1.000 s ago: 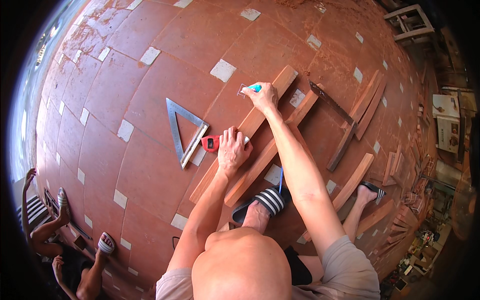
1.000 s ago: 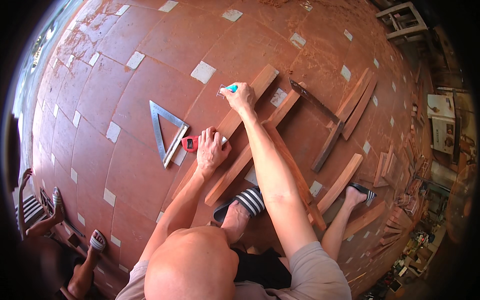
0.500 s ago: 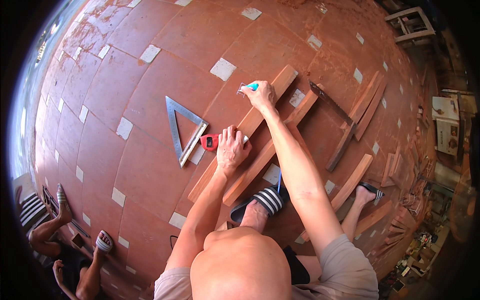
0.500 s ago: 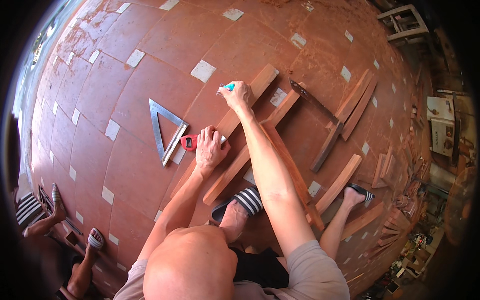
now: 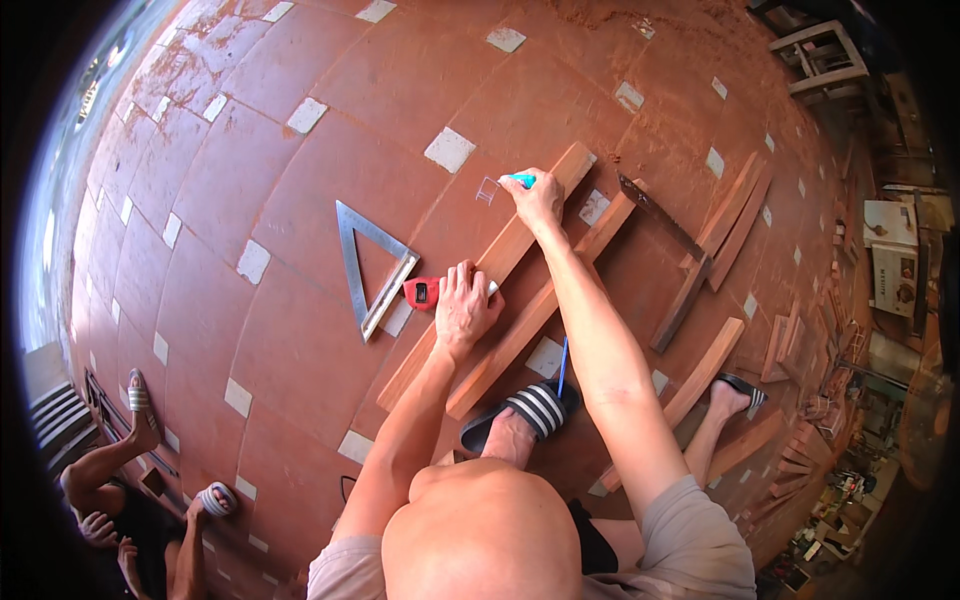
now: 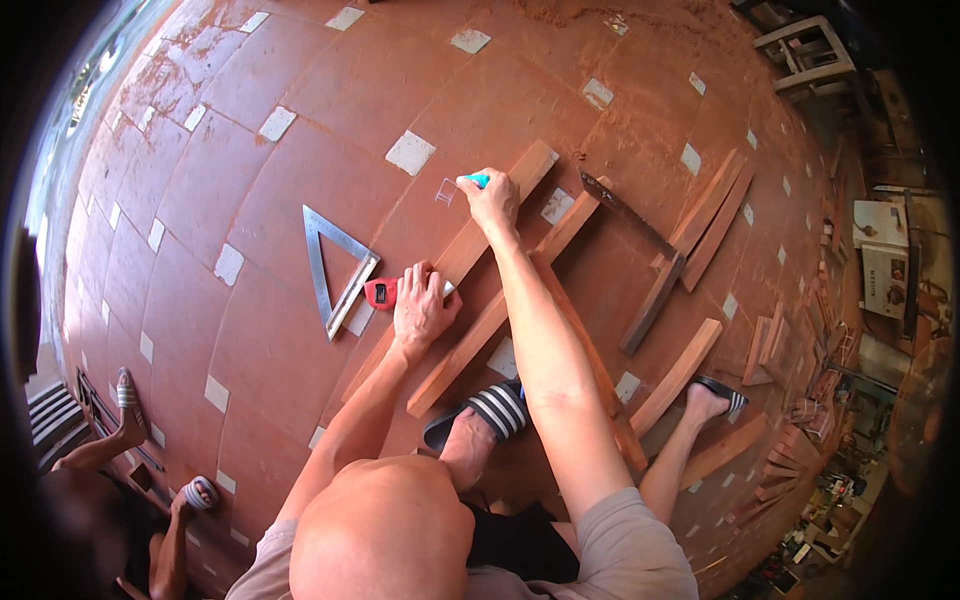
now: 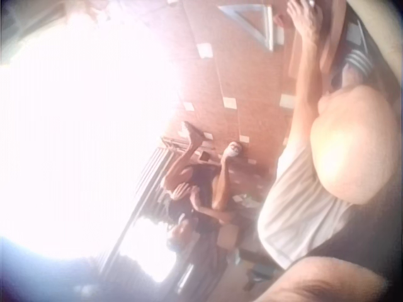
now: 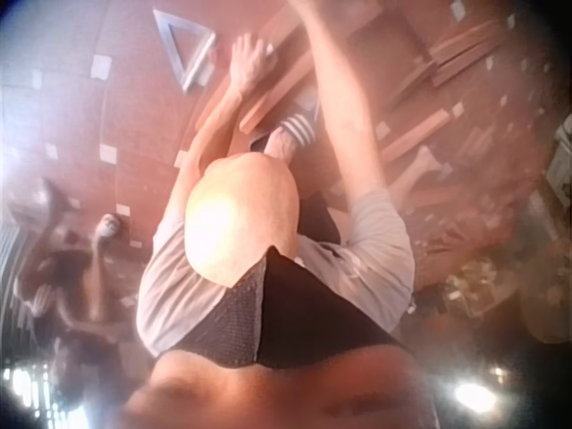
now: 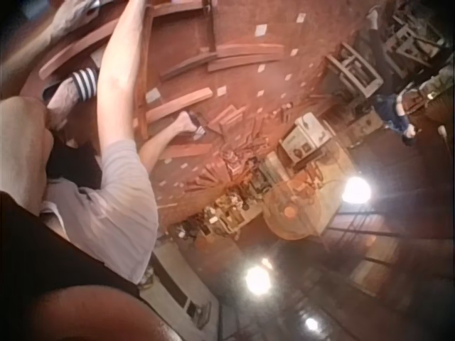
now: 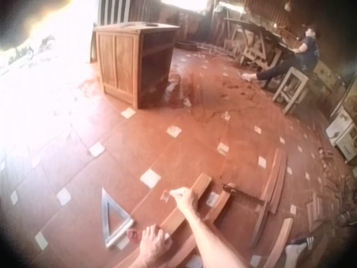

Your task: The person measures and marks wooden planks using a tape measure, a try square, and a pencil. They repeatedly position the tools on the wood, draw lines, and adjust the pieces on the floor.

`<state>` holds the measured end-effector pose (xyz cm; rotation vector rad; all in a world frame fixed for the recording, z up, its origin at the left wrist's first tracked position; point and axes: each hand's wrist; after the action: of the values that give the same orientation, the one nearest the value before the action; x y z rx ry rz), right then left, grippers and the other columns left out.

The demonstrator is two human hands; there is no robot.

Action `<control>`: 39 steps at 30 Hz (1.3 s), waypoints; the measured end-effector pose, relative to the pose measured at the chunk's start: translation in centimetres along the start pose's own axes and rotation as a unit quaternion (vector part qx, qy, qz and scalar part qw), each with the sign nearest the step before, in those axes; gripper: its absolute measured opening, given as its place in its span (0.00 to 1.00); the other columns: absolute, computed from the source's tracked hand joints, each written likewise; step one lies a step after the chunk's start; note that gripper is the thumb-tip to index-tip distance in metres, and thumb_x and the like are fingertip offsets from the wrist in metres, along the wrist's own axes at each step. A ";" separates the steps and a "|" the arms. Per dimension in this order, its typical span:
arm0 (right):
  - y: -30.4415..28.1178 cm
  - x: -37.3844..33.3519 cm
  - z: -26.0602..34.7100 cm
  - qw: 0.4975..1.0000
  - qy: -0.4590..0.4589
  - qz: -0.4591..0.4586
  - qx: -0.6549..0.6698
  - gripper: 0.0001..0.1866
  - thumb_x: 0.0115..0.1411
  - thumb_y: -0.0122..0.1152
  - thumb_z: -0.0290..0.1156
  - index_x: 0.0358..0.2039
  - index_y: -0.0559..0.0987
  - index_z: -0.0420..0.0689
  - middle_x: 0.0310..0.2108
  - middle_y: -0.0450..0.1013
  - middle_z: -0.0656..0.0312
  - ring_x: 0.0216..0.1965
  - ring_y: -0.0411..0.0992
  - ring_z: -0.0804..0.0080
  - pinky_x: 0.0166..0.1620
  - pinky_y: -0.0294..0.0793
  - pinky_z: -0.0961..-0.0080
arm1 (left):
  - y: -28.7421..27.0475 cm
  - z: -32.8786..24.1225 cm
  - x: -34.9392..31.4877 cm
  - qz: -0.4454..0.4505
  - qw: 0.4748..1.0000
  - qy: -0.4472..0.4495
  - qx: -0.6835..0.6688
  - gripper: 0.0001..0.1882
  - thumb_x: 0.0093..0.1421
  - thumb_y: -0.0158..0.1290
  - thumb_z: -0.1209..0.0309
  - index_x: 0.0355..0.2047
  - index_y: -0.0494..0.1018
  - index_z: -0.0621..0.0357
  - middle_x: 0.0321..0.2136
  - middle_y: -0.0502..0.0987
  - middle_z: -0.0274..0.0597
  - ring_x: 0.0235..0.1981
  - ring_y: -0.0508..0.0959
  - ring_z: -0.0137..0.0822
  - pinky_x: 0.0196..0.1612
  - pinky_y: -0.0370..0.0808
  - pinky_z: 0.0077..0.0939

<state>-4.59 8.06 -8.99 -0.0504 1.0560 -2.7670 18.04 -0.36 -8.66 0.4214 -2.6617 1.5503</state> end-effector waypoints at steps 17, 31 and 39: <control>-0.6 -0.6 0.6 0.996 0.013 0.068 -0.057 0.20 0.55 0.79 0.48 0.32 0.90 0.41 0.29 0.85 0.50 0.31 0.84 0.56 0.40 0.82 0.60 | -0.3 -0.1 0.0 0.002 1.000 0.004 0.001 0.16 0.54 0.64 0.63 0.36 0.74 0.62 0.48 0.74 0.53 0.49 0.76 0.51 0.51 0.74 0.45; -3.3 -2.9 2.3 0.997 -0.014 0.054 0.061 0.22 0.59 0.76 0.50 0.31 0.89 0.40 0.23 0.82 0.53 0.27 0.81 0.62 0.35 0.79 0.63 | -0.6 -0.2 0.3 0.007 1.000 0.007 -0.009 0.19 0.56 0.63 0.60 0.39 0.75 0.63 0.49 0.74 0.54 0.50 0.75 0.53 0.53 0.74 0.46; -11.9 -13.4 2.9 0.957 0.053 0.111 0.265 0.24 0.67 0.71 0.50 0.32 0.87 0.38 0.19 0.79 0.62 0.21 0.76 0.78 0.27 0.73 0.75 | -1.1 -0.3 -0.5 0.003 0.995 -0.004 -0.100 0.16 0.67 0.52 0.65 0.49 0.74 0.63 0.51 0.73 0.54 0.53 0.72 0.56 0.56 0.68 0.50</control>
<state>7.04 17.23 1.54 0.2713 0.2832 -2.7631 18.78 -0.51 -7.64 0.4098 -2.7909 1.2672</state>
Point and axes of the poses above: each hand's wrist, its own x-axis towards the middle knuckle, its own y-axis out of the palm, z = x × y
